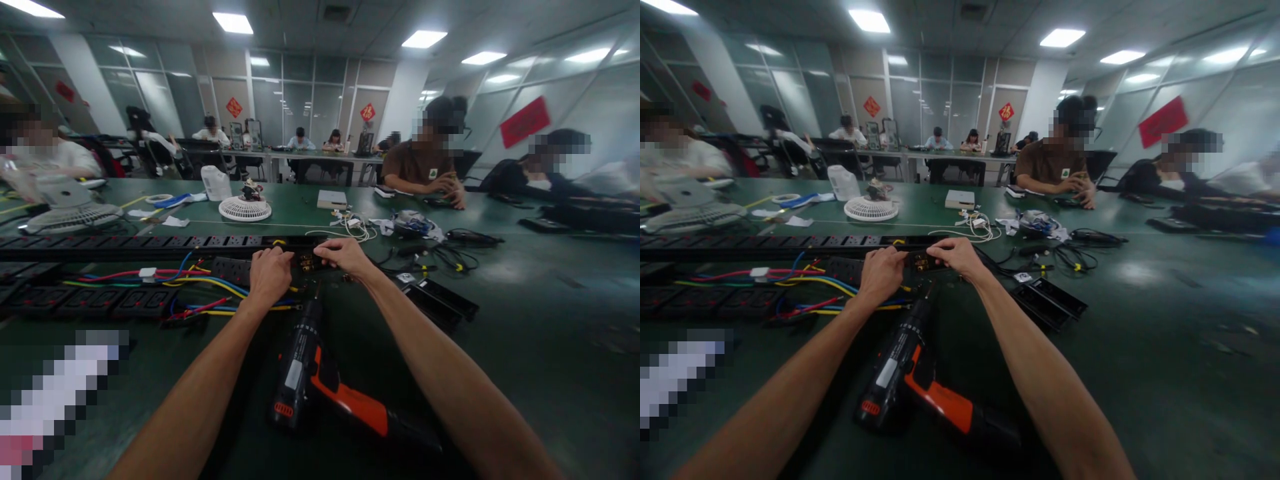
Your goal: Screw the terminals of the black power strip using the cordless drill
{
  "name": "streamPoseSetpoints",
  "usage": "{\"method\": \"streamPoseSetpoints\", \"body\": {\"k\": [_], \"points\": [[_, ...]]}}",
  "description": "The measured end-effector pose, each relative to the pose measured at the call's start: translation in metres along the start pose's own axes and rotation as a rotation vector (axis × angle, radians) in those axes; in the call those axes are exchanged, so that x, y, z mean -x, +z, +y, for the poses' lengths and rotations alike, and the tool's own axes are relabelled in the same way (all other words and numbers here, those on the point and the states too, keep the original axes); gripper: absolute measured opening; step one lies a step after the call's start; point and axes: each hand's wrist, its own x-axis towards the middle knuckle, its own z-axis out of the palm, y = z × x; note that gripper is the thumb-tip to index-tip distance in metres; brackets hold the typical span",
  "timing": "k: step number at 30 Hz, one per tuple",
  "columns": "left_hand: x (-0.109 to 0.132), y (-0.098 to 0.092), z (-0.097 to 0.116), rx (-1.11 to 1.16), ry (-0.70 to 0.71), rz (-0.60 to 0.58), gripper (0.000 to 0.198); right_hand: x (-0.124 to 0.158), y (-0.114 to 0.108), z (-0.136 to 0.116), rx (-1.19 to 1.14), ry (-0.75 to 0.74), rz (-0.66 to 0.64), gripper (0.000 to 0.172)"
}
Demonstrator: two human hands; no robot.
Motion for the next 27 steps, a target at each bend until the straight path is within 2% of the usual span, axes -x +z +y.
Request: {"method": "streamPoseSetpoints", "body": {"k": [10, 16, 21, 27], "points": [[-0.004, -0.007, -0.005, 0.049, 0.054, -0.074, 0.034, -0.002, 0.001, 0.007, -0.066, 0.016, 0.014, 0.035], [-0.004, -0.01, -0.008, 0.089, 0.061, -0.035, 0.031, -0.002, 0.002, 0.009, -0.134, 0.035, 0.003, 0.035], [-0.007, -0.01, -0.016, 0.223, 0.08, -0.071, 0.028, -0.001, 0.002, 0.012, -0.203, 0.057, -0.011, 0.036], [-0.009, -0.014, -0.017, 0.289, 0.028, -0.046, 0.026, 0.0, 0.004, 0.01, -0.27, 0.066, -0.011, 0.041]]}}
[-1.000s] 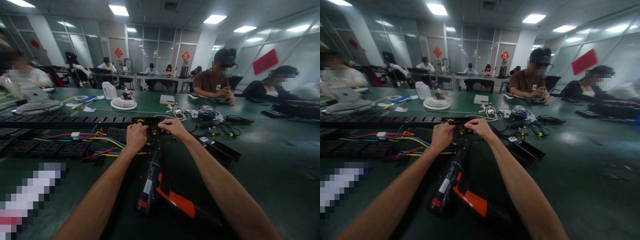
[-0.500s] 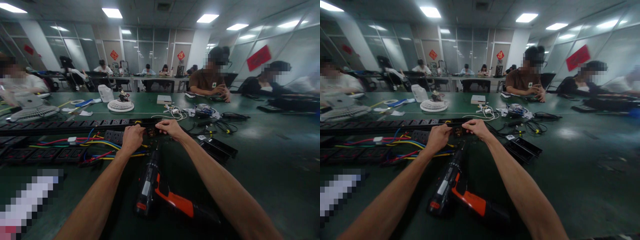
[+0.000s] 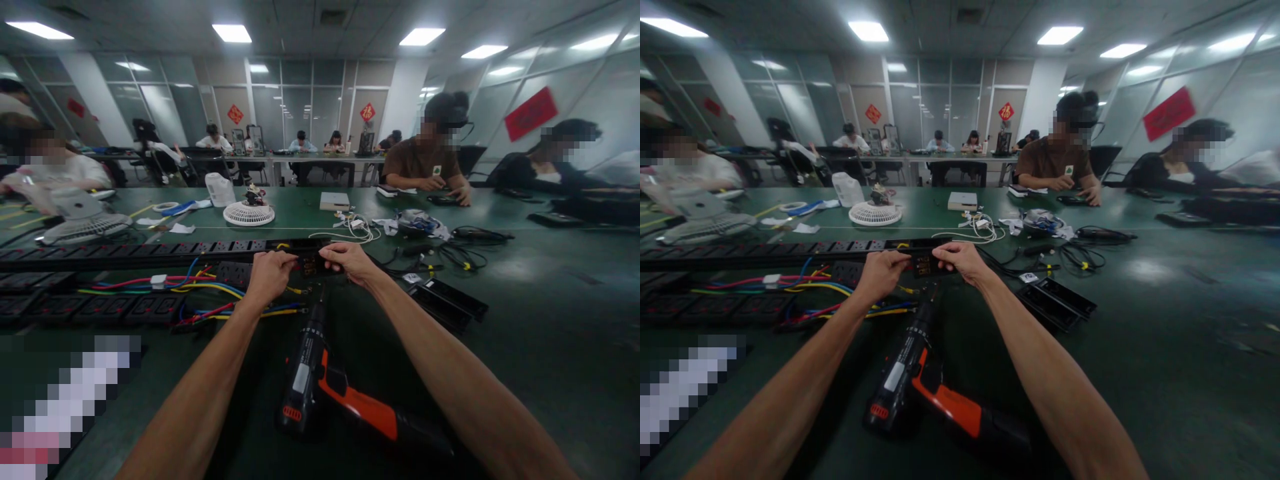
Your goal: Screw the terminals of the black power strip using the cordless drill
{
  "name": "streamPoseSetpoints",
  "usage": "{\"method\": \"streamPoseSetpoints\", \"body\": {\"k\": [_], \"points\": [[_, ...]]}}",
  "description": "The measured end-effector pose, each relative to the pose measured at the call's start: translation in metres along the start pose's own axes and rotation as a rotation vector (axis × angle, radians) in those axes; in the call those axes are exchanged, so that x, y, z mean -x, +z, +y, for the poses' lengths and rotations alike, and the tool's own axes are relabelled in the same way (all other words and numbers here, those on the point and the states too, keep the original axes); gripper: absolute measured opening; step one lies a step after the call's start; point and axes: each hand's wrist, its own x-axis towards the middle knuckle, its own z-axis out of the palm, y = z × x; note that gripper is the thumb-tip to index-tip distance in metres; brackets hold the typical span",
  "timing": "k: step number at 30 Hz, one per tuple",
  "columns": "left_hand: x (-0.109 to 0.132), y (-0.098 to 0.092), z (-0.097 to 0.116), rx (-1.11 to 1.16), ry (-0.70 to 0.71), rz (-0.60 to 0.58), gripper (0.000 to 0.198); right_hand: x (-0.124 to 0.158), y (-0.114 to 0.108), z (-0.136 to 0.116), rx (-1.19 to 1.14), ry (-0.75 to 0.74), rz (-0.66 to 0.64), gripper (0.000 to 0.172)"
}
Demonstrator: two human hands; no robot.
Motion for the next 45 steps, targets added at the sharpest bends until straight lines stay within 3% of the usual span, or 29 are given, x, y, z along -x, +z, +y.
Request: {"method": "streamPoseSetpoints", "body": {"k": [7, 17, 28, 39, 45], "points": [[-0.002, -0.008, 0.007, 0.06, -0.073, -0.035, 0.027, 0.001, -0.001, 0.004, -0.02, 0.024, 0.004, 0.045], [-0.022, -0.017, 0.003, 0.033, -0.148, -0.217, 0.031, 0.001, 0.004, -0.002, 0.015, -0.028, 0.042, 0.043], [-0.023, -0.015, -0.006, -0.014, -0.074, -0.241, 0.033, -0.003, 0.01, 0.004, 0.002, -0.051, 0.064, 0.047], [-0.024, -0.01, -0.013, -0.155, 0.065, -0.289, 0.029, 0.001, 0.018, -0.006, 0.034, -0.089, 0.057, 0.036], [-0.024, -0.007, -0.017, -0.025, 0.094, -0.314, 0.033, 0.002, 0.019, -0.008, 0.071, -0.095, 0.047, 0.032]]}}
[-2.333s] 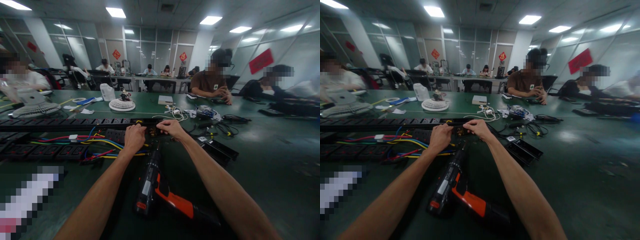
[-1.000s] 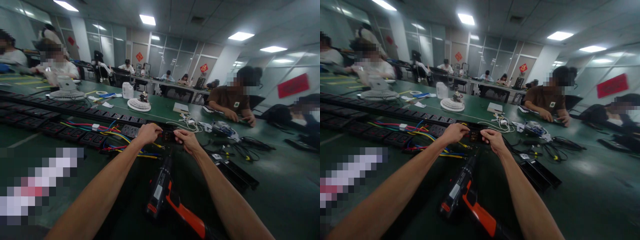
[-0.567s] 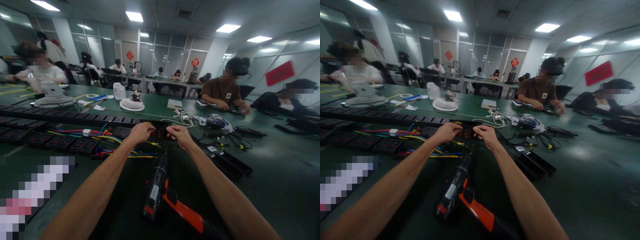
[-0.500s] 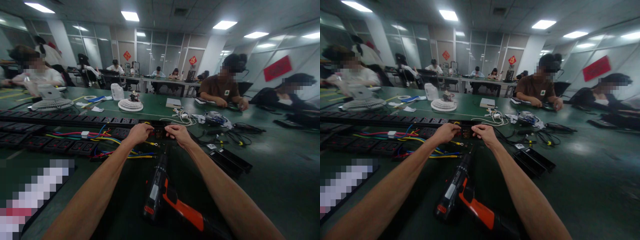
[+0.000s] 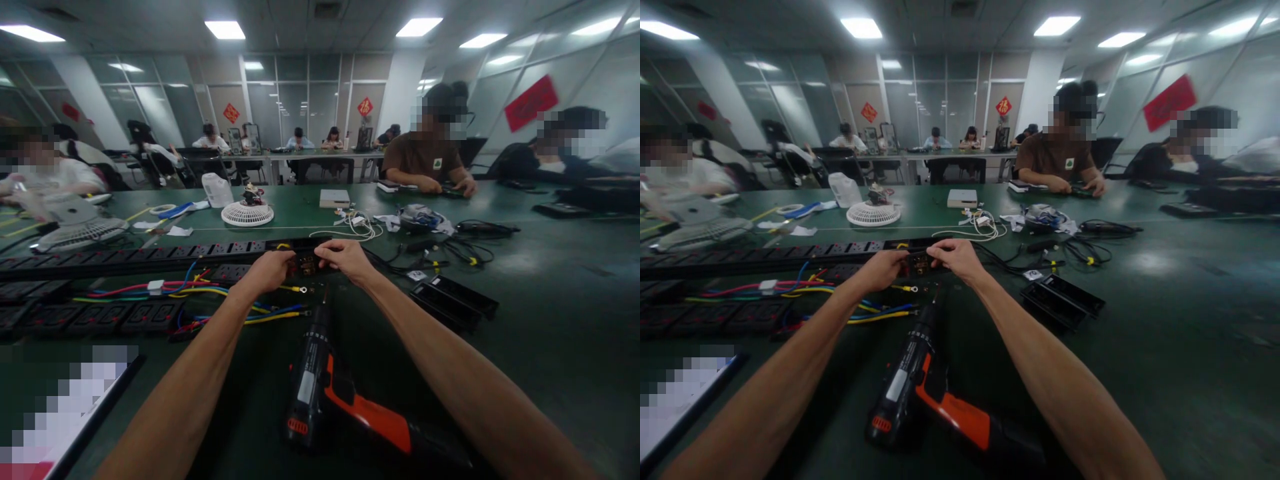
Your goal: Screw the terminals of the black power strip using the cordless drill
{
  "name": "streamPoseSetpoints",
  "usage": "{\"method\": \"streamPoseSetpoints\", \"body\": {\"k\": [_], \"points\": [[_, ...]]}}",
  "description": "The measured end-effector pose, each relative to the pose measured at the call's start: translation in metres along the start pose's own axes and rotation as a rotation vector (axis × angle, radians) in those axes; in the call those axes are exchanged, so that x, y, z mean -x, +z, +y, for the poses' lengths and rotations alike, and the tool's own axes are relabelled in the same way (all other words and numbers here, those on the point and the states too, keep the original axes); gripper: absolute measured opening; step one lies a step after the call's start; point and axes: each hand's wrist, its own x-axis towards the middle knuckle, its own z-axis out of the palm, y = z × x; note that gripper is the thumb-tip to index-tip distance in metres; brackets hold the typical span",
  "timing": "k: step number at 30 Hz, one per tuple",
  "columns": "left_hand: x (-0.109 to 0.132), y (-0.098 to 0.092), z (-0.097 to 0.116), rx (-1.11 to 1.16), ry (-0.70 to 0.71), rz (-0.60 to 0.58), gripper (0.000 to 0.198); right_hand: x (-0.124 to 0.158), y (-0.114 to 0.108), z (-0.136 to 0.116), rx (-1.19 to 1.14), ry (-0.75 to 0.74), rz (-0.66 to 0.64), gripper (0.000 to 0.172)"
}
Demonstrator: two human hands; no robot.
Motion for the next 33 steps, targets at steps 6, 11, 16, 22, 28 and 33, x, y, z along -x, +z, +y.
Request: {"method": "streamPoseSetpoints", "body": {"k": [6, 11, 16, 22, 28, 33], "points": [[-0.001, 0.0, -0.007, 0.111, 0.0, 0.03, 0.03, -0.004, 0.001, 0.006, 0.002, 0.02, 0.031, 0.032], [-0.001, -0.008, -0.009, 0.253, 0.03, 0.029, 0.031, -0.006, -0.001, 0.009, -0.039, 0.031, 0.022, 0.036], [-0.001, -0.012, -0.013, 0.191, 0.054, 0.009, 0.033, -0.003, 0.002, 0.004, -0.047, 0.015, 0.008, 0.037], [0.001, -0.013, -0.015, 0.177, 0.072, 0.042, 0.032, -0.003, 0.003, 0.004, -0.038, 0.019, 0.004, 0.034], [-0.002, -0.011, -0.015, 0.135, 0.067, 0.02, 0.034, -0.003, 0.002, 0.012, -0.036, 0.029, 0.024, 0.033], [-0.003, -0.01, -0.015, 0.11, 0.094, 0.032, 0.036, -0.003, 0.003, 0.016, -0.059, 0.041, 0.039, 0.037]]}}
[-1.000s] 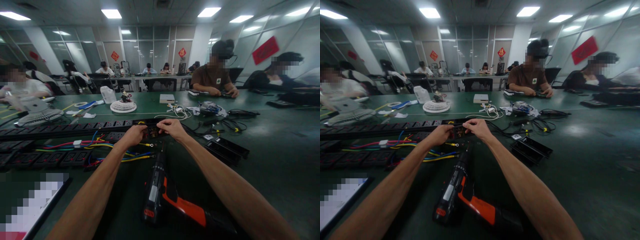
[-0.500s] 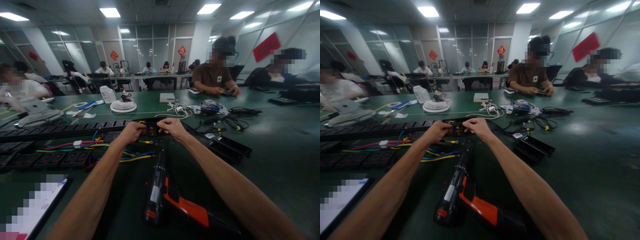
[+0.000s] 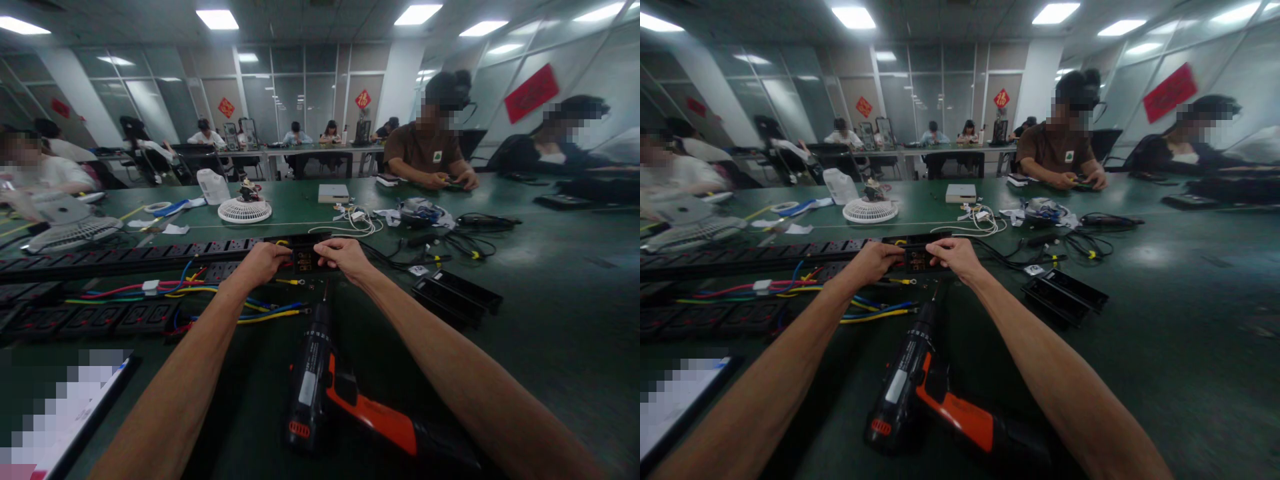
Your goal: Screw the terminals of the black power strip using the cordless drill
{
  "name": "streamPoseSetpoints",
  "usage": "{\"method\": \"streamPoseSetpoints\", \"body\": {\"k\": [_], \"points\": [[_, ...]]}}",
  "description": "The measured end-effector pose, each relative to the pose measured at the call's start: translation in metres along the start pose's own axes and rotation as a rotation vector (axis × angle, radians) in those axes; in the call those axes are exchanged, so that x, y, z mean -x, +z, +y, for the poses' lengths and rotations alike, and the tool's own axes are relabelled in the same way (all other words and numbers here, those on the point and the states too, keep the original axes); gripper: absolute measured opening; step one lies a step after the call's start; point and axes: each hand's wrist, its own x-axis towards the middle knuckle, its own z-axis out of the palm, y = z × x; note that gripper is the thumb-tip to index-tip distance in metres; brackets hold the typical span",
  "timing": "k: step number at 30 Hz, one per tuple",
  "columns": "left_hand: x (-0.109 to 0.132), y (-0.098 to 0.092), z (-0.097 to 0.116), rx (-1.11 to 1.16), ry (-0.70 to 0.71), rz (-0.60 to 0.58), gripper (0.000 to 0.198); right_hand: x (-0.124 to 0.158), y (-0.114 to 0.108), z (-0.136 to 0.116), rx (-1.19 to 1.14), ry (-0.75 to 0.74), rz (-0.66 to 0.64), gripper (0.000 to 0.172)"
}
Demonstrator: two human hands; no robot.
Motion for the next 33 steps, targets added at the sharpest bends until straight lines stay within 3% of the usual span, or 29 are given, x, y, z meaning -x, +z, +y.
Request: {"method": "streamPoseSetpoints", "body": {"k": [17, 24, 33], "points": [[-0.001, 0.01, -0.005, -0.156, -0.022, 0.191, 0.037, 0.001, 0.008, 0.004, -0.034, -0.028, 0.069, 0.036], [0.002, 0.01, -0.002, -0.189, 0.025, 0.071, 0.044, 0.0, 0.008, 0.004, -0.018, -0.014, 0.07, 0.037], [0.004, 0.014, -0.004, -0.228, 0.022, 0.084, 0.049, 0.0, 0.005, 0.01, -0.03, 0.035, 0.051, 0.041]]}}
